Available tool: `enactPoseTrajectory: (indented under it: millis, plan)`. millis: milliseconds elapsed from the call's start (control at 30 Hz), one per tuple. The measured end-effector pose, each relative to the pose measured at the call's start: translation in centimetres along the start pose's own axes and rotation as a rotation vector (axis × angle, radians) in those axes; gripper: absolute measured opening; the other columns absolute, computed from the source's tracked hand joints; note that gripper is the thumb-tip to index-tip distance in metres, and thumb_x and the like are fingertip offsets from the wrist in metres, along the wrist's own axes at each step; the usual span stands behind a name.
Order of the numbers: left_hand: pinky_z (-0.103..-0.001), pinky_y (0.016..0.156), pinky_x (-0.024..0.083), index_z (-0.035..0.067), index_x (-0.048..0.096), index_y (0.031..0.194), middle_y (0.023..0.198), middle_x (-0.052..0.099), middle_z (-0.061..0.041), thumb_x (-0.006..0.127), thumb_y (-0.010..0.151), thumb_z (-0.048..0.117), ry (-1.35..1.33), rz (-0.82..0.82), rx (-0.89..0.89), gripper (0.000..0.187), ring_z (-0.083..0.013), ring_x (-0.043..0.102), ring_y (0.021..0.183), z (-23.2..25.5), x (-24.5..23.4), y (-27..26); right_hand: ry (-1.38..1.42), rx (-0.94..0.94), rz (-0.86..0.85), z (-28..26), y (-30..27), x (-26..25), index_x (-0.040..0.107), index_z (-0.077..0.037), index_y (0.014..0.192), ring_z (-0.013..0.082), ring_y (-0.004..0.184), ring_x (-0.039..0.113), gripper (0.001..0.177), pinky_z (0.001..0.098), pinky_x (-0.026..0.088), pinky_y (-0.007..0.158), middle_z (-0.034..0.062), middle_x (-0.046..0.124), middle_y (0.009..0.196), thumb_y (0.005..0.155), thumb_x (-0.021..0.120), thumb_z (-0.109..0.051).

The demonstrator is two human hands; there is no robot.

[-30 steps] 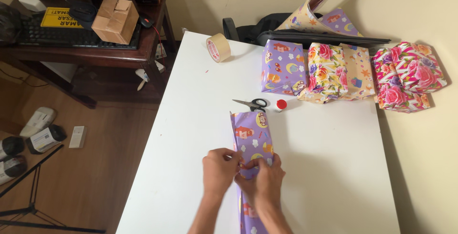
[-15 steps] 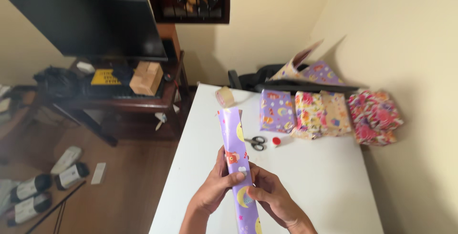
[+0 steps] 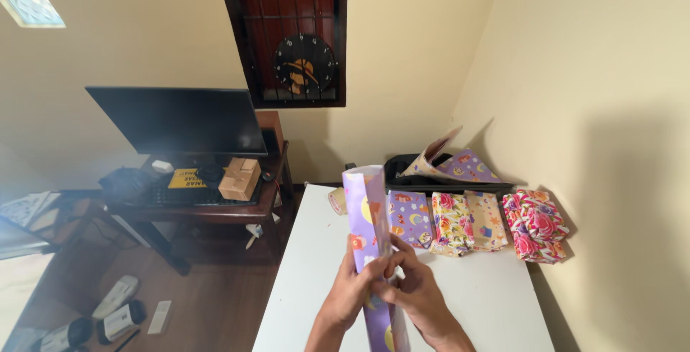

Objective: The person wraps a small rectangular box with purple patterned wrapping paper. They use scissors to cut the paper and clear tape to secure the folds, then fold the ends to complete the wrapping.

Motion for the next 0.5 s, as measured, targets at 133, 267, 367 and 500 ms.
enactPoseTrajectory:
  millis: [133, 267, 367, 500]
  plan:
    - [-0.031, 0.079, 0.055, -0.005, 0.054, 0.137, 0.105, 0.067, -0.018, 0.069, 0.095, 0.022, 0.396, 0.032, 0.076, 0.052, -0.0207, 0.063, 0.092, 2.7, 2.6, 0.1, -0.376, -0.235, 0.201, -0.7, 0.6, -0.4, 0.071, -0.002, 0.097, 0.0228, 0.099, 0.066, 0.030, 0.0353, 0.057, 0.088, 0.0133, 0.056, 0.126, 0.072, 0.087, -0.002]
    - [-0.036, 0.088, 0.057, -0.001, 0.038, 0.143, 0.125, 0.063, -0.025, 0.072, 0.091, 0.017, 0.769, 0.243, 0.306, 0.065, -0.0281, 0.066, 0.110, 4.8, 5.9, 0.2, -0.714, -0.467, 0.495, -1.7, 0.2, 1.9, 0.069, -0.003, 0.097, 0.0313, 0.120, 0.053, 0.042, 0.0390, 0.051, 0.095, 0.0176, 0.043, 0.130, 0.059, 0.088, -0.001]
    - [-0.039, 0.094, 0.055, -0.002, 0.032, 0.148, 0.131, 0.060, -0.025, 0.066, 0.092, 0.007, 0.755, 0.254, 0.494, 0.065, -0.0306, 0.065, 0.116, 5.6, 6.9, 0.2, -0.884, -0.502, 0.542, -3.0, -0.3, 3.1, 0.063, -0.004, 0.107, 0.0406, 0.129, 0.042, 0.058, 0.0434, 0.044, 0.100, 0.0199, 0.046, 0.125, 0.056, 0.091, -0.003]
    - [-0.039, 0.090, 0.060, 0.004, 0.014, 0.156, 0.135, 0.053, -0.018, 0.055, 0.095, 0.003, 0.546, 0.226, 0.470, 0.073, -0.0269, 0.064, 0.114, 6.7, 4.5, 0.8, -0.498, -0.520, 0.270, -5.9, 0.3, 1.7, 0.044, -0.005, 0.123, 0.0332, 0.126, 0.052, 0.066, 0.0435, 0.048, 0.103, 0.0196, 0.045, 0.138, 0.072, 0.086, -0.009]
Point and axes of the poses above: each hand's wrist, its own y-axis towards the middle knuckle, its own x-axis out of the palm, z = x × y, the point moved 1 cm from there along y, towards the middle knuckle
